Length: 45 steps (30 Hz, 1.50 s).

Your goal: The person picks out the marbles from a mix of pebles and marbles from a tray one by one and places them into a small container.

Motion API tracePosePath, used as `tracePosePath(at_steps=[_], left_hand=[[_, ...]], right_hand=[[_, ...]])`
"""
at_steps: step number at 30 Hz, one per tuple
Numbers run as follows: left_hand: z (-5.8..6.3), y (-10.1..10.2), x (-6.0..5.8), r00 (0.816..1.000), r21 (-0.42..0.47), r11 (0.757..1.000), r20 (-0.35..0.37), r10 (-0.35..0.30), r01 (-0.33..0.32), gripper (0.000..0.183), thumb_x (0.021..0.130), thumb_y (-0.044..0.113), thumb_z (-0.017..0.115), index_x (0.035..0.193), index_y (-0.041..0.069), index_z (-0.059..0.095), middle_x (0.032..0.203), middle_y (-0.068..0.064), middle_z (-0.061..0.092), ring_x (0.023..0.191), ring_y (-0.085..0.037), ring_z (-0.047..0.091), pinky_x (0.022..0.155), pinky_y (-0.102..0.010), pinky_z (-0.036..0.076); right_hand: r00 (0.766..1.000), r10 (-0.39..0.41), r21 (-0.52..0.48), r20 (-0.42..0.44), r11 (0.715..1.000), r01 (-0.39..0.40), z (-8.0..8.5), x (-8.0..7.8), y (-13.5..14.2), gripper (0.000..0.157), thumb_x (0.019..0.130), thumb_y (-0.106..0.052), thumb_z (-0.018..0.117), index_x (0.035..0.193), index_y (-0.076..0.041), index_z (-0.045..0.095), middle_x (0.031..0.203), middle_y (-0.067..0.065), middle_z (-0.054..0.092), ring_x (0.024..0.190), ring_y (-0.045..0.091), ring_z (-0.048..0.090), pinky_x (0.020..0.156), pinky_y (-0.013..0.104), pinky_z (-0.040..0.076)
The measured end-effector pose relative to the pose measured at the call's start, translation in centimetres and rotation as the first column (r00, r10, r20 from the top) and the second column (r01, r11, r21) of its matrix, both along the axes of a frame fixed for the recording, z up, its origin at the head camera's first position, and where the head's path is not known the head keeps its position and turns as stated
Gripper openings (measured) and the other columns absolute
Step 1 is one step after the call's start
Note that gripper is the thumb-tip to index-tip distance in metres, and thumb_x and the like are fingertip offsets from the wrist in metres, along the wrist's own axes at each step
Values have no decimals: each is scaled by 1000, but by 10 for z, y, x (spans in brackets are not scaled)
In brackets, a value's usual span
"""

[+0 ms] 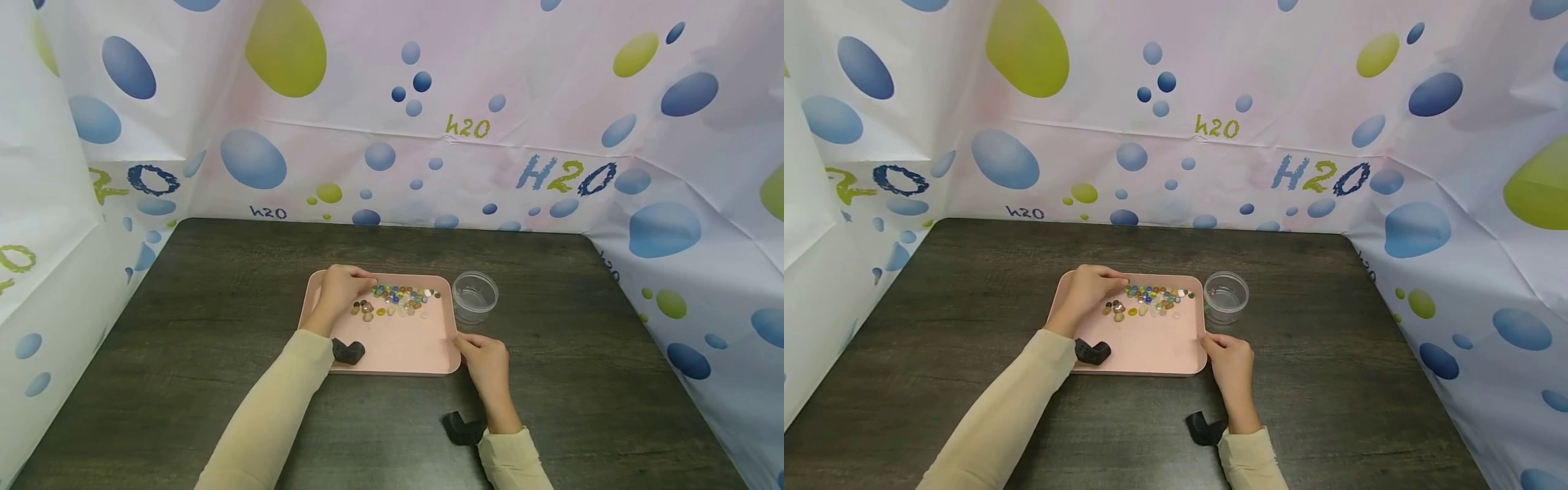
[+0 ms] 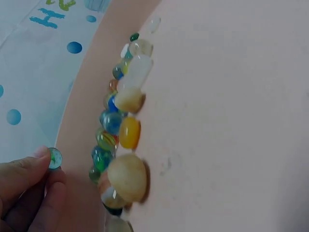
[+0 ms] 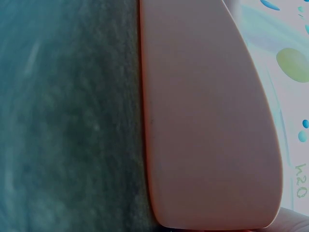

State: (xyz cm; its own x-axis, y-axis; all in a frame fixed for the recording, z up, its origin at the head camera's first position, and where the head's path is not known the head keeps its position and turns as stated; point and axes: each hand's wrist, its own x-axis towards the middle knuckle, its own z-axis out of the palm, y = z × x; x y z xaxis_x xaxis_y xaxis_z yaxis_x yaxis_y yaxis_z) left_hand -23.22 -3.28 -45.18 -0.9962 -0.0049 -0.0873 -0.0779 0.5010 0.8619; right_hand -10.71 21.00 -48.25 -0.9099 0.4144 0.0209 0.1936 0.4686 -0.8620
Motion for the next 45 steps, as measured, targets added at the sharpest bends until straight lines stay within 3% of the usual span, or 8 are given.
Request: tracePosePath(at_steps=[7, 11, 19, 25, 34, 36, 40, 45], left_hand=[[8, 15, 2, 999, 50, 998, -25, -40, 41, 15, 87, 27, 78, 95, 14, 81, 100, -8, 77, 73, -22, 61, 53, -22, 43], [14, 27, 3, 997, 95, 993, -27, -66, 68, 14, 89, 24, 76, 96, 14, 81, 100, -9, 77, 78, -29, 65, 48, -22, 39], [25, 58, 4, 992, 133, 983, -46, -121, 126, 18, 87, 23, 77, 100, 9, 80, 101, -7, 77, 84, -25, 69, 62, -22, 49], [31, 83, 8, 982, 98, 978, -73, -175, 182, 17, 88, 25, 77, 98, 12, 81, 100, -7, 77, 83, -30, 72, 60, -24, 52], [32, 109, 13, 968, 61, 969, -92, -233, 239, 14, 90, 25, 75, 97, 15, 82, 100, -5, 78, 61, -8, 54, 53, -20, 41], [31, 113, 13, 964, 75, 964, -96, -247, 254, 13, 89, 24, 76, 97, 15, 82, 99, -6, 78, 63, -18, 60, 52, -20, 41], [30, 122, 14, 958, 68, 960, -107, -264, 272, 12, 88, 24, 77, 95, 16, 82, 99, -4, 78, 74, -20, 65, 56, -20, 43], [29, 128, 17, 957, 15, 961, -101, -272, 275, 12, 88, 29, 77, 93, 19, 82, 99, 0, 78, 84, -13, 66, 61, -18, 45]], right_hand=[[1000, -4, -39, 2, 999, 4, 0, 0, 0, 20, 86, -14, 75, 94, 4, 79, 90, 20, 76, 60, 1, 59, 54, 15, 47], [1000, 1, -35, 0, 999, -1, 1, 0, 1, 20, 86, -13, 74, 94, 5, 79, 90, 21, 76, 61, 2, 59, 54, 16, 47], [1000, 0, -22, -7, 1000, 0, 0, 0, 1, 19, 85, -13, 74, 93, 3, 79, 90, 19, 77, 63, 4, 58, 55, 17, 47], [1000, -15, -16, -11, 1000, 15, -2, -1, 1, 18, 84, -13, 75, 92, 2, 80, 90, 19, 77, 65, 5, 59, 56, 17, 47], [1000, 8, -38, 2, 999, -8, -4, -2, 3, 21, 86, -15, 74, 96, 3, 79, 91, 19, 77, 62, 3, 59, 54, 18, 47], [1000, 12, -34, 3, 999, -12, -4, -3, 3, 21, 86, -16, 75, 96, 2, 79, 89, 18, 77, 62, 4, 57, 54, 19, 46], [1000, 7, -31, -3, 1000, -7, -4, -3, 4, 21, 85, -17, 76, 94, 1, 80, 87, 17, 77, 61, 6, 56, 54, 20, 45], [1000, 7, -33, -3, 999, -7, -4, -3, 5, 20, 84, -17, 76, 93, 1, 80, 85, 16, 77, 60, 4, 57, 53, 19, 45]])
